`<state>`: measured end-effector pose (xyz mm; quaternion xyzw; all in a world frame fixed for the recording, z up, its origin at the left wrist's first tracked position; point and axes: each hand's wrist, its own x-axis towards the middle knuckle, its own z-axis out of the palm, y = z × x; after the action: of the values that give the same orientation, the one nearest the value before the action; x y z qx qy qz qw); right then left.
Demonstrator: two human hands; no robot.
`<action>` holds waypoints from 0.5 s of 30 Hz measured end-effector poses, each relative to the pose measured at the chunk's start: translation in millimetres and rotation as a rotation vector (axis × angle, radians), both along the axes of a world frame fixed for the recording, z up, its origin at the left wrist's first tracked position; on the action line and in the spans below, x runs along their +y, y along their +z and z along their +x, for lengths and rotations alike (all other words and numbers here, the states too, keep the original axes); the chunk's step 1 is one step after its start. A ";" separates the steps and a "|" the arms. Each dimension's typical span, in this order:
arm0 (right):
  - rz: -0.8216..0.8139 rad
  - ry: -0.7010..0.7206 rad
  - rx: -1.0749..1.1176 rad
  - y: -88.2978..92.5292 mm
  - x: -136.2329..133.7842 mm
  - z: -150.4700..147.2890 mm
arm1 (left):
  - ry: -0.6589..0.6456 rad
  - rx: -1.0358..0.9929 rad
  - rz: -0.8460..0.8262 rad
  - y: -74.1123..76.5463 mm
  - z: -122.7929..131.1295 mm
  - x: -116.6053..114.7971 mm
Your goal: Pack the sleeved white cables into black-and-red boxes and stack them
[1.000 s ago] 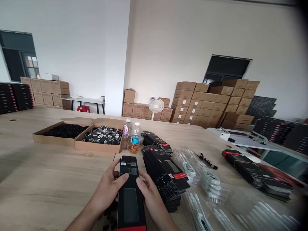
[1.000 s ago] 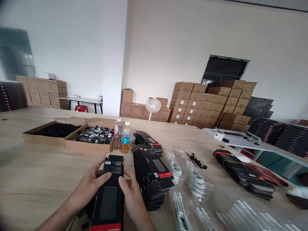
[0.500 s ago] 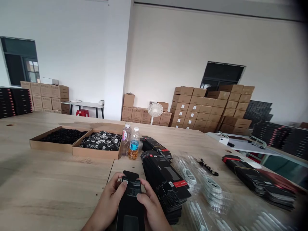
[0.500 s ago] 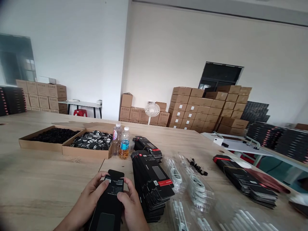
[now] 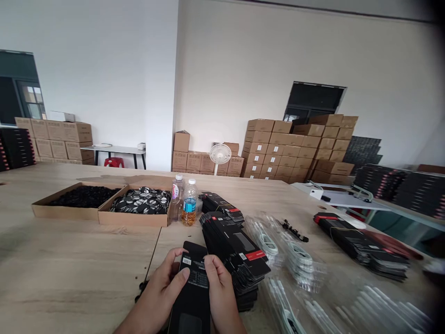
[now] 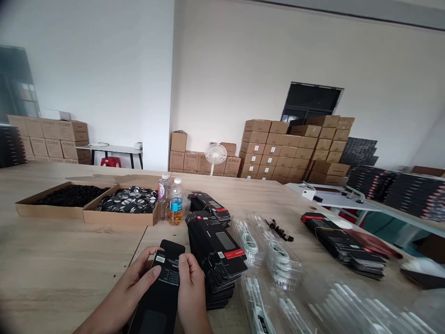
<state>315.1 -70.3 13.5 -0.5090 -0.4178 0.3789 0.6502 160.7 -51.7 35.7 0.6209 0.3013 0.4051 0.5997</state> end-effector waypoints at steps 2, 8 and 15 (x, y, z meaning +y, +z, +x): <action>-0.027 0.030 0.070 1.7 0.2 0.9 | -0.006 0.016 0.000 0.8 -2.1 -0.5; -0.086 0.127 0.277 7.8 2.8 10.8 | -0.116 0.036 0.022 10.5 -10.6 -0.1; -0.048 0.195 0.036 11.8 2.9 24.1 | -0.182 0.074 0.057 13.6 -18.2 1.7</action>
<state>339.2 -67.4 25.3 -0.4746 -0.4443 0.4593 0.6053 142.5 -50.0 49.3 0.6771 0.2540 0.3338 0.6046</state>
